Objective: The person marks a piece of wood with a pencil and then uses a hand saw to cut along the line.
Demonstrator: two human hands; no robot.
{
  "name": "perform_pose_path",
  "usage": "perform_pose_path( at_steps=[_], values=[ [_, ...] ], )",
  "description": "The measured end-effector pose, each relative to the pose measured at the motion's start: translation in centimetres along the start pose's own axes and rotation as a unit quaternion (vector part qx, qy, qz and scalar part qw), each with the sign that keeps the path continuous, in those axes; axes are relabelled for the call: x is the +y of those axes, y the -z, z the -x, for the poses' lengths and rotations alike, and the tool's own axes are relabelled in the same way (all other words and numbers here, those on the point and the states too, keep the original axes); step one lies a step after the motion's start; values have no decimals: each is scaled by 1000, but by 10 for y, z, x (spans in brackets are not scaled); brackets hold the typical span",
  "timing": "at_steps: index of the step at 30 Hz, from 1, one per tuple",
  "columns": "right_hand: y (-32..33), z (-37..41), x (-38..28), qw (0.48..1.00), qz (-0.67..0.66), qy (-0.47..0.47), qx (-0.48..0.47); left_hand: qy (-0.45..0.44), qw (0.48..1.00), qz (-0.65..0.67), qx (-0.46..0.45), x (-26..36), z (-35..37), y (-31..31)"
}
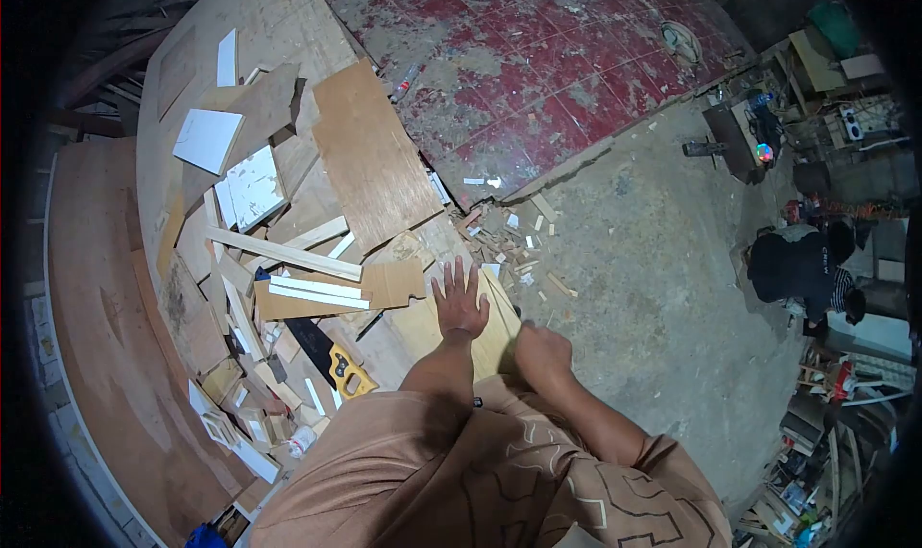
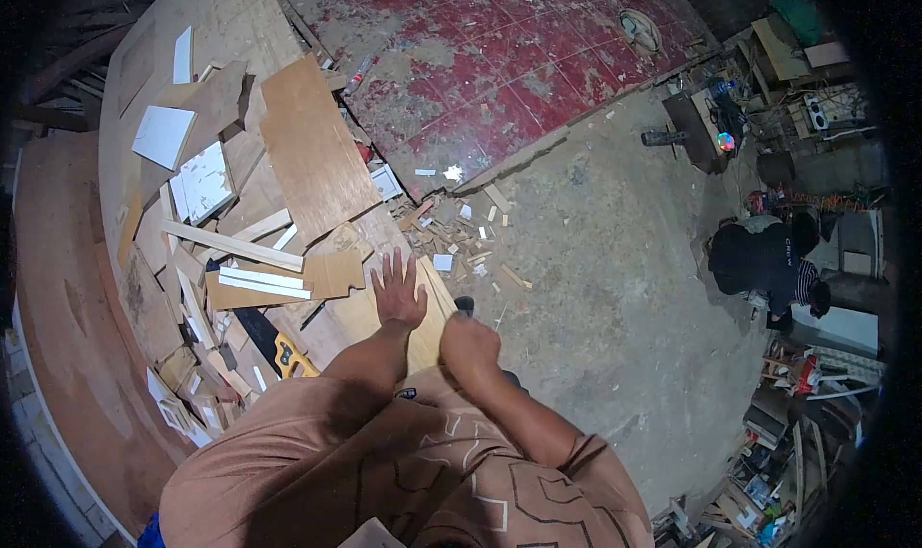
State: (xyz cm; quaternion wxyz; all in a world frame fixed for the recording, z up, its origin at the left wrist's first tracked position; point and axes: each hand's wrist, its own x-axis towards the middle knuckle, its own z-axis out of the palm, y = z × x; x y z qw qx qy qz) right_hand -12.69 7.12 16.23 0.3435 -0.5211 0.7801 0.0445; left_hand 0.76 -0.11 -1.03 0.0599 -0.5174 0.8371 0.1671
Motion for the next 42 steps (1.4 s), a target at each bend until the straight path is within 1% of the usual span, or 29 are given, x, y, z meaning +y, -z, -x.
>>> perform_pose_path(
  at_steps=[4,6,7,8,9,10,11,13,14,17,18,20,21,22,23,24,26,28,29,30,32,34,37,39,40,41,42],
  values=[
    [-18,-57,-21,999,33,-15,14,12,1000,-14,-11,0,2,-4],
    [-17,-72,-35,999,-1,-13,-30,16,1000,-12,-11,-6,-4,-23],
    [-18,-73,-40,999,-1,-14,-28,8,993,-104,46,-15,-7,-48],
    [-19,-73,-44,999,-1,-30,-39,-1,976,-194,103,-18,-8,-62],
    [-19,-75,-46,998,-2,-44,-49,-4,975,-195,104,-15,-8,-55],
    [-20,-73,-45,998,-4,-43,-47,13,992,-122,22,-10,-7,-39],
    [-21,-69,-42,997,-9,-46,-54,31,997,-48,-59,-7,-7,-23],
    [-17,-57,-36,996,-16,-54,-75,30,998,-35,-47,0,-3,-4],
    [-9,-51,-32,995,-3,-41,-91,31,998,-36,-52,2,-2,0],
    [-10,-60,-29,994,-36,-53,-92,30,997,-31,-60,3,-1,1],
    [-28,-74,-24,994,-36,-54,-91,29,997,-27,-60,3,-2,2],
    [-78,-108,-9,995,-72,-53,-52,28,996,-40,-70,4,-2,8],
    [-80,-110,-8,995,-71,-53,-51,28,995,-53,-78,6,-2,10],
    [-83,-111,-9,994,-79,-63,-31,29,995,-54,-76,5,-2,8],
    [-87,-112,-11,993,-88,-74,-11,24,997,-43,-57,4,-1,3],
    [-84,-107,-11,993,-90,-73,-11,19,999,-31,-38,2,-1,0],
    [-72,-80,-2,992,-101,-67,-21,17,999,-28,-33,4,2,5],
    [-63,-50,6,992,-87,-75,-60,15,999,-24,-24,4,1,6],
    [-53,-36,8,992,-86,-76,-59,15,999,-26,-24,3,0,4],
    [-32,-18,4,990,-75,-89,-77,16,999,-28,-24,3,0,3],
    [-12,-6,-2,988,-63,-102,-96,14,999,-24,-19,4,0,3],
    [-1,-14,-7,987,-55,-98,-118,13,1000,-22,-13,2,1,2],
    [-36,-67,-13,989,-77,-84,-95,14,999,-31,-21,2,1,1],
    [-74,-101,-11,990,-80,-84,-82,29,997,-38,-61,5,-2,5],
    [-94,-118,-7,992,-79,-82,-56,41,990,-75,-116,13,-3,26],
    [-101,-127,-5,993,-78,-77,-33,42,990,-73,-113,13,-3,22],
    [-95,-124,-7,994,-77,-74,-28,37,994,-56,-84,9,-2,14]
  ],
)
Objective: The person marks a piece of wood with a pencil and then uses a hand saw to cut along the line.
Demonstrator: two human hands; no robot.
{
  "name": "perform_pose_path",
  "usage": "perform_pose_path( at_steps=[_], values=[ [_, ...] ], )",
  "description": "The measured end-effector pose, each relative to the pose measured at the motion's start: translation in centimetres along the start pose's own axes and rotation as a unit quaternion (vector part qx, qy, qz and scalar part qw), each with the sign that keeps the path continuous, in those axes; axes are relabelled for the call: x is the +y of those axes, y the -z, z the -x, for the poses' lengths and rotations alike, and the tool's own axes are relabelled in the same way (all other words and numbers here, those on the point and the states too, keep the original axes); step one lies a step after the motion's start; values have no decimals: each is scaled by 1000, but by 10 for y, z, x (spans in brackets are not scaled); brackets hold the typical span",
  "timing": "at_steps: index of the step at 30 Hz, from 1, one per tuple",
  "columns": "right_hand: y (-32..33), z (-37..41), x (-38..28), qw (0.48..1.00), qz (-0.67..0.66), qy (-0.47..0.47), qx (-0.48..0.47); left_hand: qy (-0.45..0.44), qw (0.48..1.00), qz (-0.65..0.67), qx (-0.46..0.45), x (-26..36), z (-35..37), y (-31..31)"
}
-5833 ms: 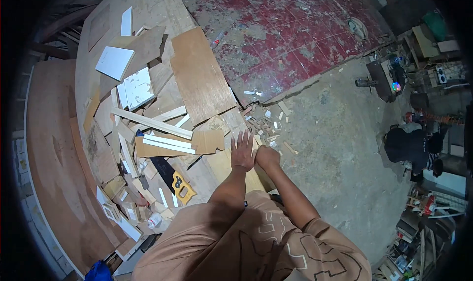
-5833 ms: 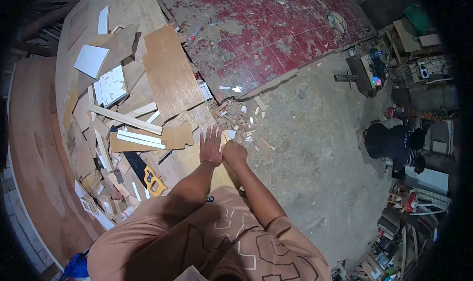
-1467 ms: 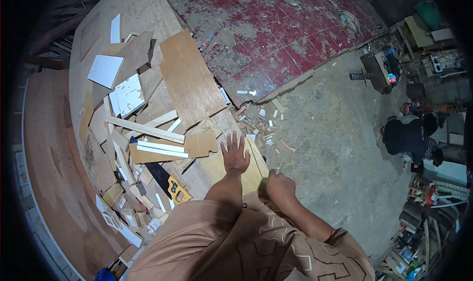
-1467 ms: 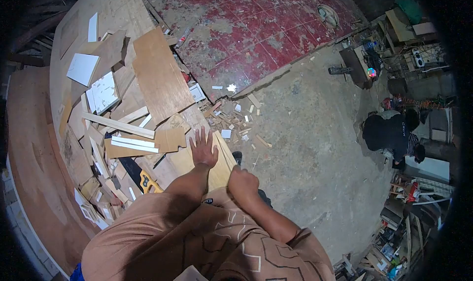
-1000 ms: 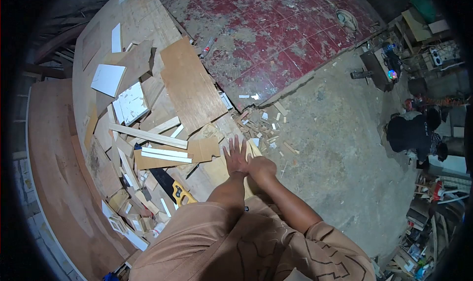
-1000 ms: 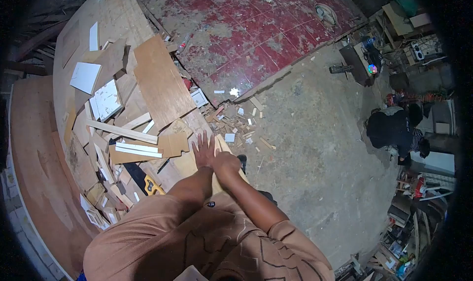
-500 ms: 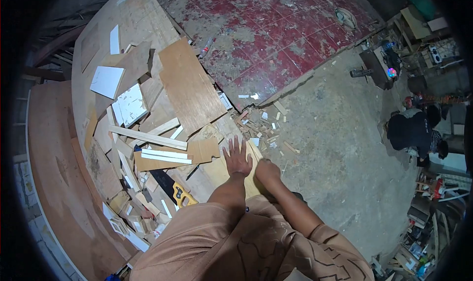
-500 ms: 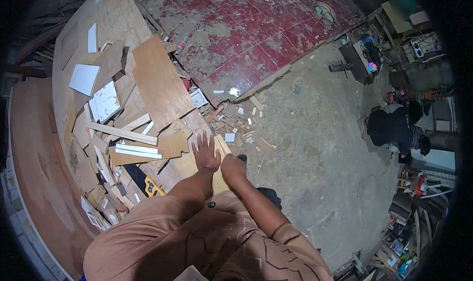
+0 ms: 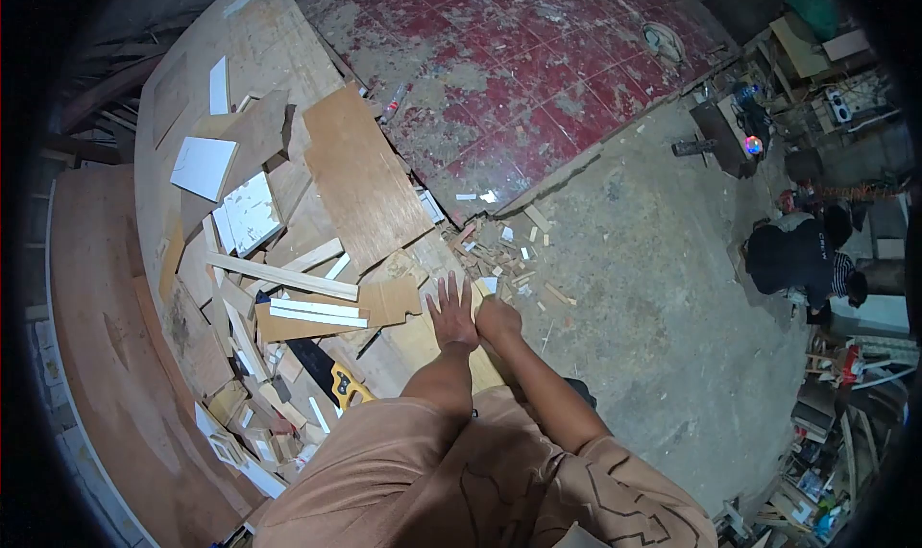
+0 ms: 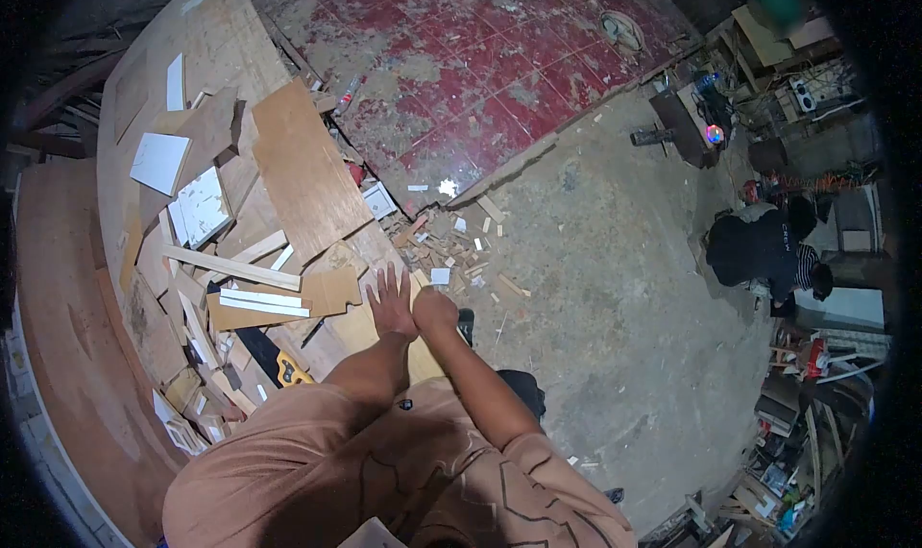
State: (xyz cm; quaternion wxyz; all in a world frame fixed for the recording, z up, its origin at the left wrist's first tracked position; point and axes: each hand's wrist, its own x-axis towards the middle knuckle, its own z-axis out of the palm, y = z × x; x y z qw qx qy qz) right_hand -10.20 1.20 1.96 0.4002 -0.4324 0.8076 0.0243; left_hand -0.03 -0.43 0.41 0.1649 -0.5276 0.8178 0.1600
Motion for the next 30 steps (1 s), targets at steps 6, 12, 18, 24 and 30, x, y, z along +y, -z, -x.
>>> perform_pose_path(
  at_steps=[6,12,18,24,30],
  values=[
    [44,94,23,998,33,-2,-57,-15,998,23,59,-4,-1,-11],
    [62,81,6,997,30,-14,-73,-23,997,36,69,-6,0,-13],
    [14,-3,-11,999,2,-4,-33,-9,1000,-2,-1,-1,3,7],
    [29,79,20,998,8,-18,-60,-24,995,46,81,-6,1,-17],
    [95,131,2,991,45,-45,-115,-28,996,60,61,-5,1,-12]
  ],
)
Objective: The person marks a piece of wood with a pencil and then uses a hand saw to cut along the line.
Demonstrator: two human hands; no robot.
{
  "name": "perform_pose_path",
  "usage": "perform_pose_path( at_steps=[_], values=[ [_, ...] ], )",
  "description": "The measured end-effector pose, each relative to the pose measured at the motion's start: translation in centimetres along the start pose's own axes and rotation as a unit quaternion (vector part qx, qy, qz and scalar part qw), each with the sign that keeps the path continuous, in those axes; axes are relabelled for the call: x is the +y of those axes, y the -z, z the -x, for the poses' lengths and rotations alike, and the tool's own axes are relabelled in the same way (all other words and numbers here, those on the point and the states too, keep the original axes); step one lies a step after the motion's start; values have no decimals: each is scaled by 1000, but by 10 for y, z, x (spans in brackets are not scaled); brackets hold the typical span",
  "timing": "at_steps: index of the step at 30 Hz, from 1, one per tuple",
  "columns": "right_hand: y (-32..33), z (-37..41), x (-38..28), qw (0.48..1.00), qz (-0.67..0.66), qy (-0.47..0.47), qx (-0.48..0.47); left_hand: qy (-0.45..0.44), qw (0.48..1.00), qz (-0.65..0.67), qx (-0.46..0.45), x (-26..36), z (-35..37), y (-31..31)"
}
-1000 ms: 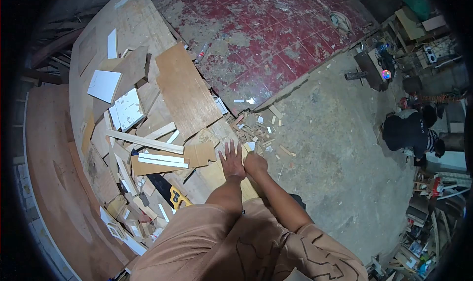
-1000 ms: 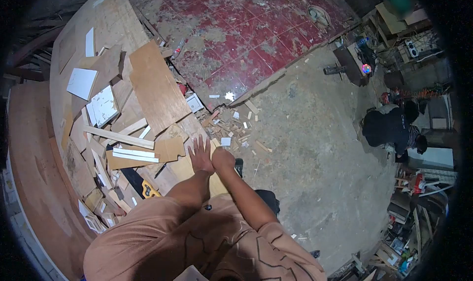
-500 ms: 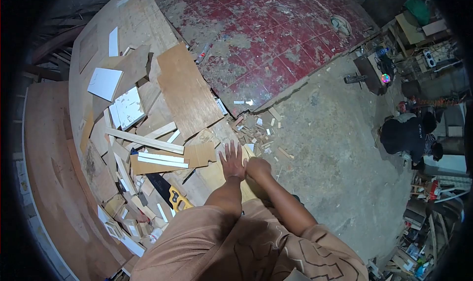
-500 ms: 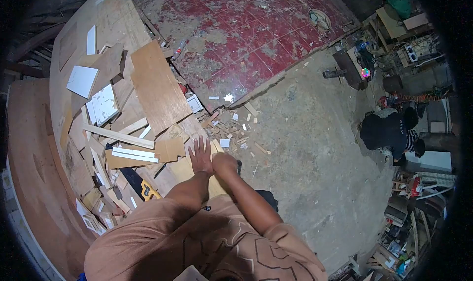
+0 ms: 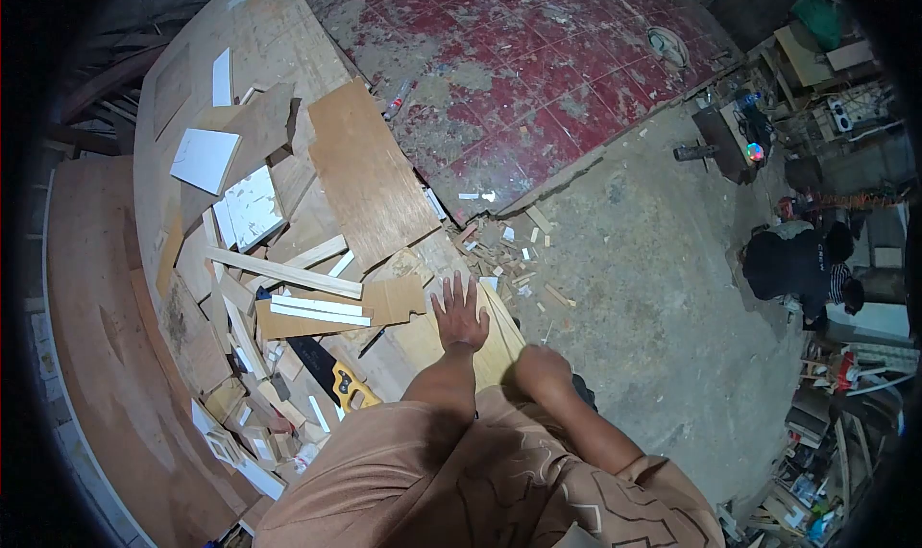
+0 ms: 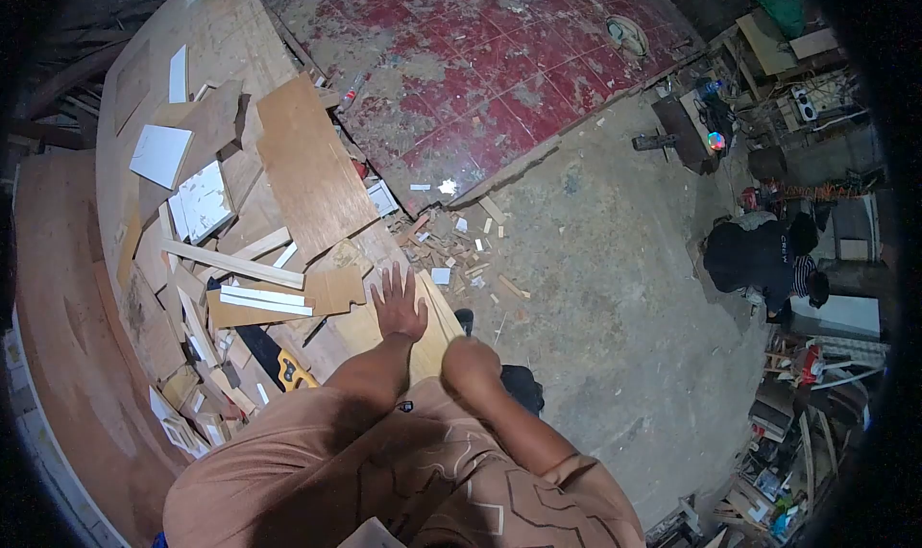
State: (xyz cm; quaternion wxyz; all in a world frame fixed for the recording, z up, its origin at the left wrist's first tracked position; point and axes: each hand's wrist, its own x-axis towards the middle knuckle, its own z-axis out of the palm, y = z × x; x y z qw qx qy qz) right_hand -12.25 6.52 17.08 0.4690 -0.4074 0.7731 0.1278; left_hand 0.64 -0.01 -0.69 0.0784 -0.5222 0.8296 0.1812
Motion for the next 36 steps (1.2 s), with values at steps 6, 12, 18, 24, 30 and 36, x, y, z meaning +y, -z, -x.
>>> perform_pose_path(
  at_steps=[6,12,18,24,30,36],
  values=[
    [-45,-134,-28,995,37,74,50,11,1000,-26,4,-1,-4,-7],
    [-59,-101,6,995,-6,54,82,15,1000,14,6,0,0,0],
    [1,1,12,1000,21,-10,2,4,1000,3,31,-2,1,-2],
    [-44,-117,-26,998,18,38,56,13,1000,-3,13,1,-2,-2],
    [-76,-124,13,987,-1,77,141,13,1000,2,14,1,-1,1],
    [-1,20,13,1000,17,12,-5,8,1000,10,29,0,1,0]
  ],
)
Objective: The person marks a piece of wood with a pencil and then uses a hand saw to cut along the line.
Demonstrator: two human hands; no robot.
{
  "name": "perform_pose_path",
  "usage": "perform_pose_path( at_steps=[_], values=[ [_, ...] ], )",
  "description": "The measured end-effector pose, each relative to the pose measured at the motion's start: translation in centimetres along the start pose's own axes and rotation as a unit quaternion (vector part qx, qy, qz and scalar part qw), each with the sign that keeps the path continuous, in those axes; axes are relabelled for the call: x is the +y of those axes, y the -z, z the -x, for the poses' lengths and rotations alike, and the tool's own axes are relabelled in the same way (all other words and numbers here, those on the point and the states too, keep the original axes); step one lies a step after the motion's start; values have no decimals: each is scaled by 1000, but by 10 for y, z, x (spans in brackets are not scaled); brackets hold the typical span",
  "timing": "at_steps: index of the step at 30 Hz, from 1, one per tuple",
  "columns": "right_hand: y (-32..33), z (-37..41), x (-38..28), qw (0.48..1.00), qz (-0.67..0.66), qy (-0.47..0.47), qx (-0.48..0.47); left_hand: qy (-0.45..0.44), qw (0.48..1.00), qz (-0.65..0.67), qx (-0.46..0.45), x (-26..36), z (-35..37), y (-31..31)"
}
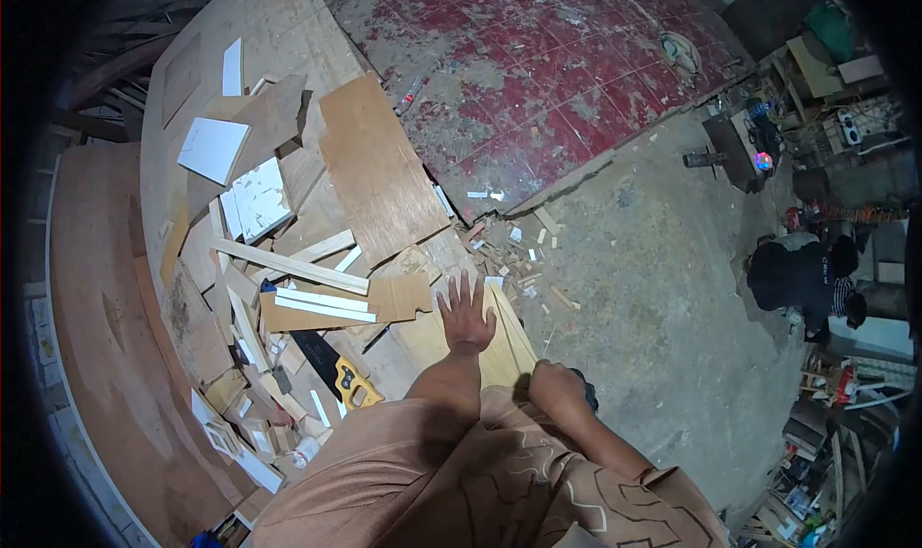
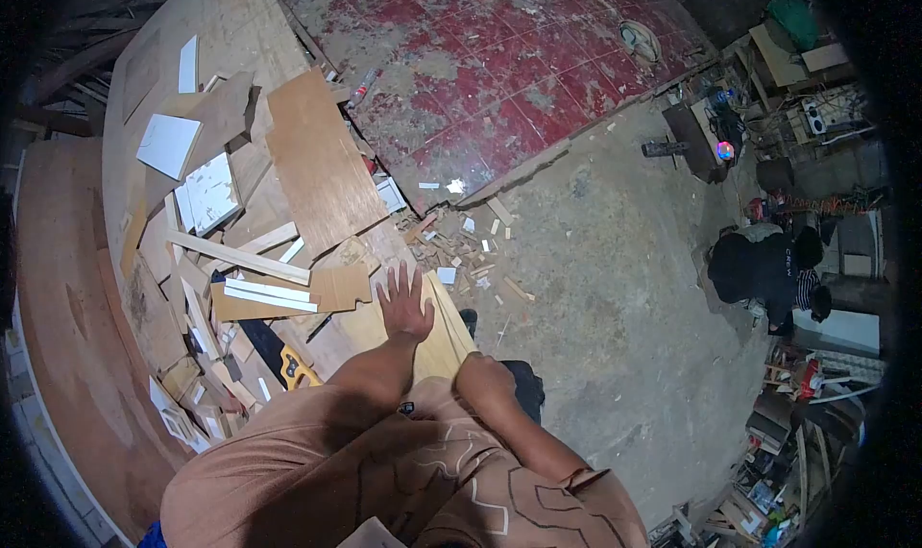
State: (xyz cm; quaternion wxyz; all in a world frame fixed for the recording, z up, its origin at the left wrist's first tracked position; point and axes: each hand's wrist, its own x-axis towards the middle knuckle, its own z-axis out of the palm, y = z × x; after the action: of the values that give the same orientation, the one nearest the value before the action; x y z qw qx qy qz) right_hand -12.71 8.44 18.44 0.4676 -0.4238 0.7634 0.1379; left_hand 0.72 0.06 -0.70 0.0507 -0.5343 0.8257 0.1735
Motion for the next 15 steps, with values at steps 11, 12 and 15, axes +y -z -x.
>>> perform_pose_path(
  at_steps=[11,12,15],
  values=[
    [-66,-162,-28,986,-64,39,149,7,999,-6,-32,2,-4,0],
    [-67,-150,-22,989,-59,37,130,7,999,-7,-35,1,-1,0],
    [-56,-92,3,998,-19,33,46,8,999,-28,-27,2,-4,2]
  ],
)
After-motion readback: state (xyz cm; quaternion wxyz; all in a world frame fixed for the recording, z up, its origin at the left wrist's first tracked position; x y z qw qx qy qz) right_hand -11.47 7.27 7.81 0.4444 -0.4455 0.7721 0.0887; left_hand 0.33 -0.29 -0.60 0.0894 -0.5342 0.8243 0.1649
